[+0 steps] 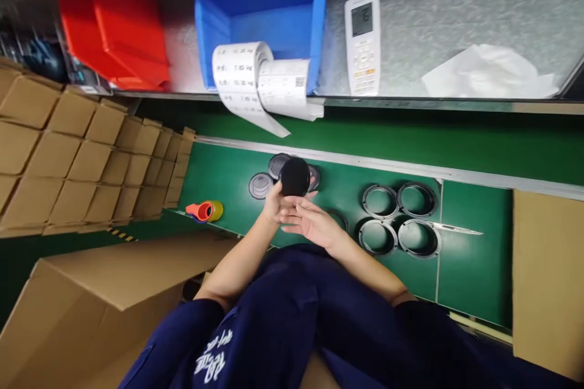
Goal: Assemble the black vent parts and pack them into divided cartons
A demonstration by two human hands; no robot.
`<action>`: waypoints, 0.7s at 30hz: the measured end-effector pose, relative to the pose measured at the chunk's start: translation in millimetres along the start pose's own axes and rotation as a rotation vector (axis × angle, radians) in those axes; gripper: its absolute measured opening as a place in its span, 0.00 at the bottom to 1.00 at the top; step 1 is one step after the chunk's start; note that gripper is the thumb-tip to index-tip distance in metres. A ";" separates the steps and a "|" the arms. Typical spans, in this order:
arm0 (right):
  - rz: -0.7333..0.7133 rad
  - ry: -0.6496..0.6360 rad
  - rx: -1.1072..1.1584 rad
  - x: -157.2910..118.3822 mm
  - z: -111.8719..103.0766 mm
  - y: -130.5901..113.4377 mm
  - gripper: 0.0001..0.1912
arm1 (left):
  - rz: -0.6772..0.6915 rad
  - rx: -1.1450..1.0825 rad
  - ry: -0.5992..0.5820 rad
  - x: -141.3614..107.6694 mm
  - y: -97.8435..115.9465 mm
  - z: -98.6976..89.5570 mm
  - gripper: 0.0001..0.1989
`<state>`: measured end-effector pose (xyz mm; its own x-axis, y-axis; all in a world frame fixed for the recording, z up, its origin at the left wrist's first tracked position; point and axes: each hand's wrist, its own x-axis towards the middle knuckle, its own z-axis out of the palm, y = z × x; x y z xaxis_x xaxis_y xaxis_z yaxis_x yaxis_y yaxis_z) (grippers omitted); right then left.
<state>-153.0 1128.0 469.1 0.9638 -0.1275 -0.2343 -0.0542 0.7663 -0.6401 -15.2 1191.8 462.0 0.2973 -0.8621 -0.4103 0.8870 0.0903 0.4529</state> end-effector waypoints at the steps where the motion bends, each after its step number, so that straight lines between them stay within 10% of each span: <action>1: 0.006 -0.045 -0.144 -4.3 5.1 -5.1 0.23 | 0.006 -0.043 -0.001 -9.5 5.9 -3.4 0.39; 6: -0.531 0.313 -1.193 -7.9 -3.2 -46.2 0.20 | -0.100 -0.140 -0.063 -47.9 10.3 -8.1 0.40; 9: -0.616 0.318 -1.549 -3.1 -7.8 -48.5 0.20 | -0.149 -0.193 -0.109 -62.5 -1.6 -7.2 0.41; 21: -0.527 0.299 -1.396 -23.2 18.6 -23.3 0.39 | -0.192 -0.163 -0.203 -94.6 -15.9 -9.5 0.46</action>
<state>-169.2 1124.8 503.0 0.8742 -0.4378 0.2098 -0.0924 -0.5742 -0.8135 -54.1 1276.7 486.1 0.0568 -0.9515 -0.3023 0.9699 -0.0192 0.2427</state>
